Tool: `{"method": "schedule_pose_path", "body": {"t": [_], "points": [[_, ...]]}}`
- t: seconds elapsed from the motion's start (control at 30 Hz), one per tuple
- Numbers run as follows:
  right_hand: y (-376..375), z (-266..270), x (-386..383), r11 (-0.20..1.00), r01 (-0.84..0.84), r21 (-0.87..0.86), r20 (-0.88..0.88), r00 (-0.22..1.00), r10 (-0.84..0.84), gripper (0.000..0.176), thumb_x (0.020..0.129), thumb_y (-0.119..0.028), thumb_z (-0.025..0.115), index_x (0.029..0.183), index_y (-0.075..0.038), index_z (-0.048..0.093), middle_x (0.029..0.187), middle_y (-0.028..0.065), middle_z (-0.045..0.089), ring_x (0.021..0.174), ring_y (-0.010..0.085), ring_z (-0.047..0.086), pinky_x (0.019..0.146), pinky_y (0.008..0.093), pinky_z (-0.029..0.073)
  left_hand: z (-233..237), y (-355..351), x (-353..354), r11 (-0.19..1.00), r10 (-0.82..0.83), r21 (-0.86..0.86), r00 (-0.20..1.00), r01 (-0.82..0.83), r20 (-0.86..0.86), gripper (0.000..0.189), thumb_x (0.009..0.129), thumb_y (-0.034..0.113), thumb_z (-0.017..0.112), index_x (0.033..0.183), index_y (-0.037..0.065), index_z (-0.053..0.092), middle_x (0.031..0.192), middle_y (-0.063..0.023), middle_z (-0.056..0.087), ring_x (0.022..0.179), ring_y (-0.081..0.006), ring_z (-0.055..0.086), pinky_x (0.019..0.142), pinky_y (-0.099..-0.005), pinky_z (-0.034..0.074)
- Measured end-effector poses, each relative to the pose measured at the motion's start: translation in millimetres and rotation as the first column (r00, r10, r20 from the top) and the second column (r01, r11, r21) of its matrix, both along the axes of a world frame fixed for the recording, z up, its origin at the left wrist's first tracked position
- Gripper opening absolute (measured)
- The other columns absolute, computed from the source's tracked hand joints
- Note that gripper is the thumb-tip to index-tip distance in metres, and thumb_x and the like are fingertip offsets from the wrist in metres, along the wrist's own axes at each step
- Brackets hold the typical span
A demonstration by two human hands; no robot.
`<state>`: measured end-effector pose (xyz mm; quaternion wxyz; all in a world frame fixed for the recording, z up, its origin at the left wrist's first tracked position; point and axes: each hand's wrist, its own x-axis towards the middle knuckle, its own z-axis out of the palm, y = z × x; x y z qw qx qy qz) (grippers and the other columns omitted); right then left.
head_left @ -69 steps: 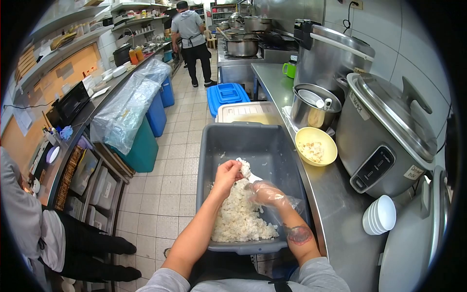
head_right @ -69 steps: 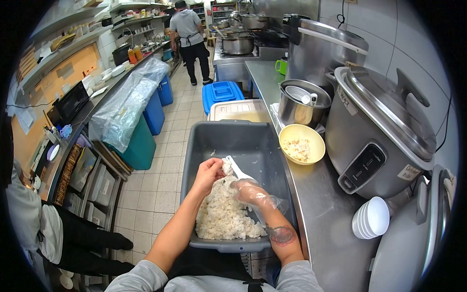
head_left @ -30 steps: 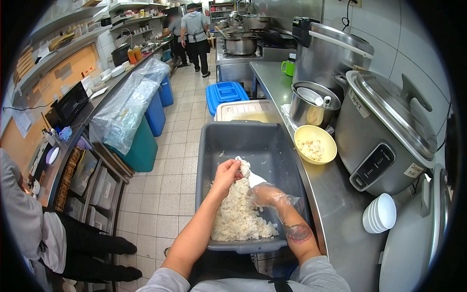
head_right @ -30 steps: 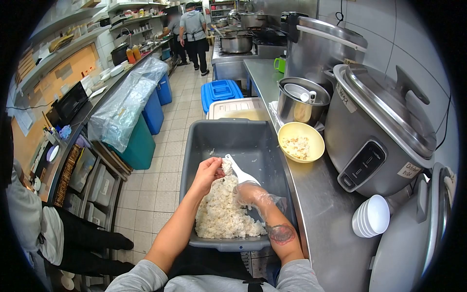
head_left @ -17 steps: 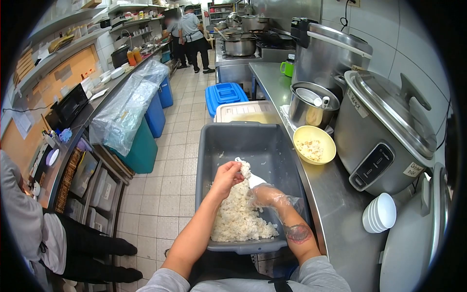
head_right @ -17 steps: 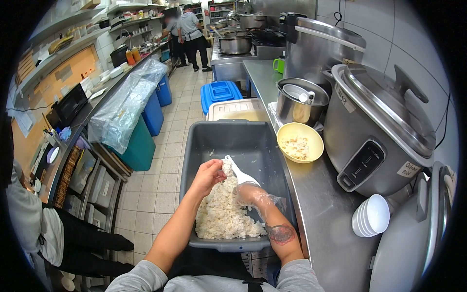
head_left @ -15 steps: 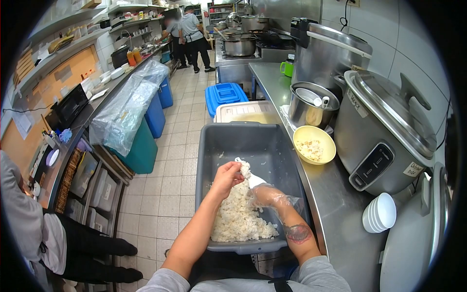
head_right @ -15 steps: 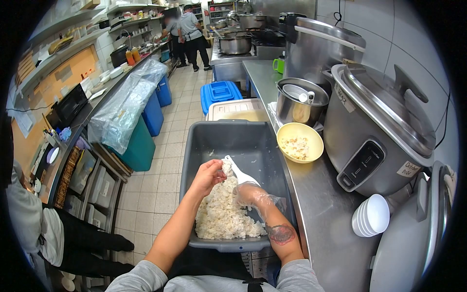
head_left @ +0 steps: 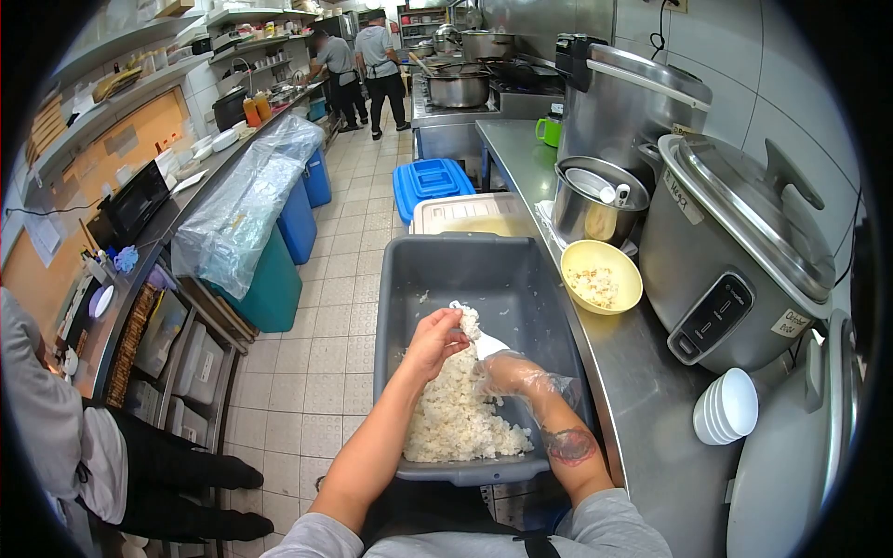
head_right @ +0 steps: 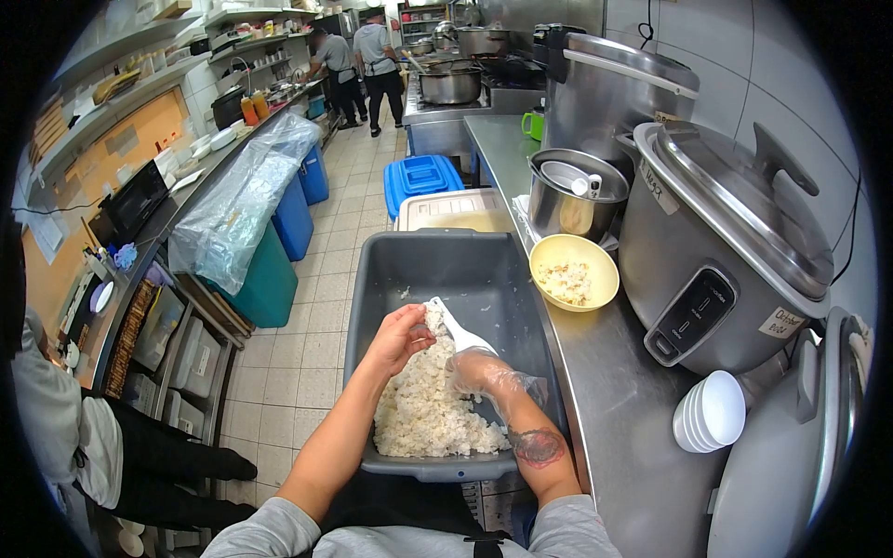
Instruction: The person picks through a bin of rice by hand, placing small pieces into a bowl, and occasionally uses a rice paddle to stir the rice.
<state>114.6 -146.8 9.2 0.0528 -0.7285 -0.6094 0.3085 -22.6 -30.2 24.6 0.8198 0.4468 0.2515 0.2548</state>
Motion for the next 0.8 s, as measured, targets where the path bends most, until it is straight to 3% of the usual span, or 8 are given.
{"method": "schedule_pose_path", "body": {"t": [0.33,0.43,0.6,0.8], "points": [[-0.3,1.0,0.4,1.000,0.000,0.004,-0.002,1.000,0.000,0.032,0.068,-0.018,0.068,0.099,-0.009,0.070,0.091,0.0134,0.069,0.088,0.0277,0.066,0.078,0.0374,0.051,2.5,-2.1,-0.8,1.000,-0.020,0.018,1.000,0.020,0.012,0.016,0.094,0.028,0.059,0.090,0.012,0.057,0.085,0.0007,0.063,0.072,-0.0102,0.060,0.071,-0.0276,0.050],[1.0,12.0,-1.4,0.995,-0.043,-0.085,0.053,0.997,0.047,0.046,0.079,-0.021,0.070,0.123,-0.009,0.061,0.108,0.0181,0.067,0.101,0.0308,0.064,0.088,0.0377,0.049,1.6,-3.0,-0.8,1.000,-0.015,0.013,1.000,0.015,0.012,0.015,0.094,0.027,0.059,0.091,0.013,0.057,0.086,0.0007,0.063,0.072,-0.0106,0.060,0.071,-0.0285,0.051],[-1.9,10.9,1.4,0.999,-0.011,-0.051,0.049,0.999,0.013,0.044,0.077,-0.021,0.070,0.119,-0.010,0.064,0.105,0.0181,0.068,0.099,0.0312,0.065,0.086,0.0380,0.050,-2.4,-5.1,2.3,0.999,0.015,0.041,0.998,-0.013,-0.066,0.012,0.092,0.023,0.062,0.091,0.013,0.056,0.080,0.0048,0.056,0.068,-0.0086,0.055,0.070,-0.0312,0.054],[16.1,-26.6,12.7,0.996,-0.076,-0.052,0.110,0.991,0.082,0.035,0.073,-0.023,0.067,0.104,-0.009,0.070,0.100,0.0174,0.068,0.094,0.0315,0.066,0.081,0.0402,0.051,-30.0,-4.6,10.9,0.965,0.151,0.241,0.974,-0.108,-0.169,0.012,0.089,0.014,0.063,0.095,0.009,0.054,0.078,0.0027,0.056,0.064,-0.0076,0.053,0.064,-0.0289,0.053]]}}
